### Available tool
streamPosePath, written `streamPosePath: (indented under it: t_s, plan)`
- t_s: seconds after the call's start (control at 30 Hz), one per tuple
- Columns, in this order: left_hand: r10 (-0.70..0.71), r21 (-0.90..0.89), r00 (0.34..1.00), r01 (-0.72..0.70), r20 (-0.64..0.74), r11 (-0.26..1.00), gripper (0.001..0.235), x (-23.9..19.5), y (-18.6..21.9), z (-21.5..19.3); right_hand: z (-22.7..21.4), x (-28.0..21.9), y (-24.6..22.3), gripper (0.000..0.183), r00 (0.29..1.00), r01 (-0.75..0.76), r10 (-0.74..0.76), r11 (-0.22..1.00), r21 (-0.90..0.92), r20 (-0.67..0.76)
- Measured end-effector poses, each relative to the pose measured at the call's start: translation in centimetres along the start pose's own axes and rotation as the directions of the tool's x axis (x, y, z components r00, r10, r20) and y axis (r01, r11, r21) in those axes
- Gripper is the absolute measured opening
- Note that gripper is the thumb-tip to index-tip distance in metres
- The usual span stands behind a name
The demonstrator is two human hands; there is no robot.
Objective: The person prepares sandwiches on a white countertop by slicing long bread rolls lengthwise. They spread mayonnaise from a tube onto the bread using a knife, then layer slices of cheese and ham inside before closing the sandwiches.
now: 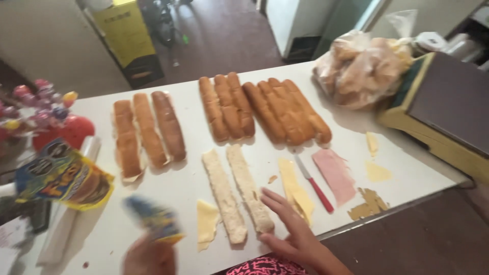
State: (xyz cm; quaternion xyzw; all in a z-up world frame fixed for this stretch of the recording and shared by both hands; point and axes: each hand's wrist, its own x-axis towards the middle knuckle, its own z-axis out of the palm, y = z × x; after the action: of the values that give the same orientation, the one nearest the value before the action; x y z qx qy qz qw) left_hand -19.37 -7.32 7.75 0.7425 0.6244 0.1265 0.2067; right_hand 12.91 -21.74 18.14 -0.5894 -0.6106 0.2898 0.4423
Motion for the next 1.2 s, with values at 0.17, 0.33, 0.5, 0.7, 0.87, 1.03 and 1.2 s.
streamPosePath:
  t_s: [0.17,0.33,0.5,0.7,0.87,1.03,1.2]
  plan:
    - [0.684,0.137,0.693,-0.673,-0.228,0.727,0.03,0.2,11.7,3.5,0.5,1.7,-1.2,0.071,0.999,0.014,-0.019,0.993,0.12,0.046]
    - [0.812,0.2,0.477,-0.806,-0.335,0.556,0.023,-0.3,16.5,7.5,1.8,1.3,2.0,0.075,0.919,-0.204,0.302,0.915,0.348,-0.253]
    - [0.749,-0.328,0.637,-0.757,-0.181,0.565,0.038,-0.6,19.2,9.6,1.1,3.4,4.5,0.023,0.815,-0.421,0.472,0.881,0.216,-0.337]
    - [0.741,-0.399,0.643,-0.638,0.195,0.659,0.046,0.5,23.2,6.8,-0.5,8.2,4.5,0.049,0.878,-0.423,0.344,0.883,-0.202,-0.333]
    - [0.734,-0.163,0.649,-0.717,0.2,0.678,0.033,2.9,24.3,9.5,-0.3,13.8,2.5,0.048,0.87,-0.492,0.448,0.813,-0.311,-0.206]
    - [0.643,-0.083,0.648,-0.675,0.409,0.733,0.023,6.0,25.0,7.4,0.5,17.4,3.1,0.033,0.853,-0.519,0.49,0.752,-0.406,-0.182]
    - [0.605,-0.106,0.671,-0.627,0.429,0.771,0.026,8.1,25.1,9.7,0.6,19.4,6.1,0.037,0.822,-0.551,0.539,0.667,-0.502,-0.186]
